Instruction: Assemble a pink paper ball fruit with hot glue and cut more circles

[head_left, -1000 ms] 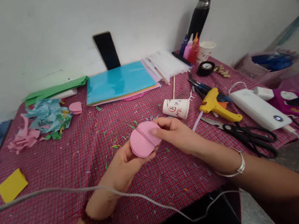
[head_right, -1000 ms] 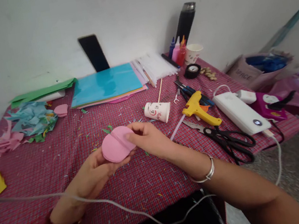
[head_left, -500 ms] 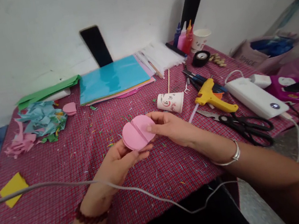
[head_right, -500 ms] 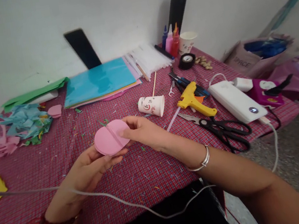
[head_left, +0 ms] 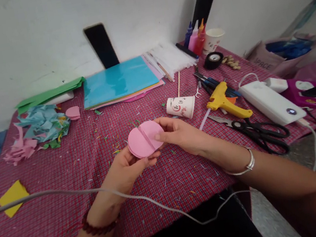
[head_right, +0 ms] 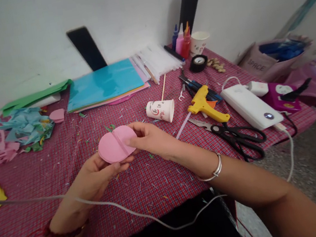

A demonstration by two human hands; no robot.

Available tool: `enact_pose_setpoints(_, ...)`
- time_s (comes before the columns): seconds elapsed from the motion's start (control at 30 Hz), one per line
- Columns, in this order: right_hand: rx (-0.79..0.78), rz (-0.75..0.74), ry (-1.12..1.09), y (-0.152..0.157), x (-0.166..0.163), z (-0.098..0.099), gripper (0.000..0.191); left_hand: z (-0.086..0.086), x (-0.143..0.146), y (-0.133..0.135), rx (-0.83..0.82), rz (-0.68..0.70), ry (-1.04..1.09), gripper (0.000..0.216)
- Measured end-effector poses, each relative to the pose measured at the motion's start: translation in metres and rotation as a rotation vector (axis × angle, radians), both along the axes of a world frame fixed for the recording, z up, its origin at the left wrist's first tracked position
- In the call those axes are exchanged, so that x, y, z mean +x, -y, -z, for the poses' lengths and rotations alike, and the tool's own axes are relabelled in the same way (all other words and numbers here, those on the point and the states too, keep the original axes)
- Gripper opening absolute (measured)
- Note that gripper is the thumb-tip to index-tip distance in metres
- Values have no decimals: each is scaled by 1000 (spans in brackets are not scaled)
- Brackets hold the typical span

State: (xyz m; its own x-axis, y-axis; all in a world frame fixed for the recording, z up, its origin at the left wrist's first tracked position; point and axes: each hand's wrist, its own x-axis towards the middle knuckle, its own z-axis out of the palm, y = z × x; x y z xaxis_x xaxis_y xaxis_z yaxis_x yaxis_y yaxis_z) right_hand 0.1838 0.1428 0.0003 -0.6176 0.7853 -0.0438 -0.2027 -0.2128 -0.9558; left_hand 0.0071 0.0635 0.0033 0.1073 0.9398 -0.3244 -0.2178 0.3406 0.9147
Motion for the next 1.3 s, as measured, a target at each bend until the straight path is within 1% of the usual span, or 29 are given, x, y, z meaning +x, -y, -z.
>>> enact_pose_setpoints(0.1, 9, -3, 3, 0, 0, 0, 25, -1, 1, 0, -6, -14, 10, 31)
enact_pose_setpoints(0.27, 24, -13, 4, 1, 0, -1, 23, -8, 6, -2, -45, -81, 35, 30)
enact_pose_setpoints(0.4, 14, -19, 10, 1, 0, -1, 24, -13, 9, -2, -69, -120, 28, 32)
enact_pose_setpoints(0.7, 20, -81, 59, 6, -2, -2, 25, -2, 12, -1, -4, -218, -238, 34)
enact_pose_setpoints(0.8, 34, -74, 68, 7, -3, -2, 23, 0, 12, -1, 37, -242, -299, 31)
enact_pose_setpoints(0.9, 95, -45, 84, 7, -4, 0, 16, 3, 10, 0, 108, -192, -310, 20)
enact_pose_setpoints(0.97, 153, -22, 96, 8, -5, 2, 11, 4, 9, 1, 152, -154, -300, 20)
enact_pose_setpoints(1.03, 217, 3, 109, 11, -5, 1, 10, 2, 8, 1, 176, -145, -318, 21)
enact_pose_setpoints(1.1, 279, 11, 113, 15, -4, -3, 15, -2, 8, 2, 206, -160, -389, 19)
enact_pose_setpoints(1.17, 344, -10, 121, 19, -4, -7, 25, -7, 10, 2, 265, -186, -495, 16)
enact_pose_setpoints(1.3, 455, -70, 137, 22, -2, -10, 40, -11, 12, 3, 369, -222, -648, 21)
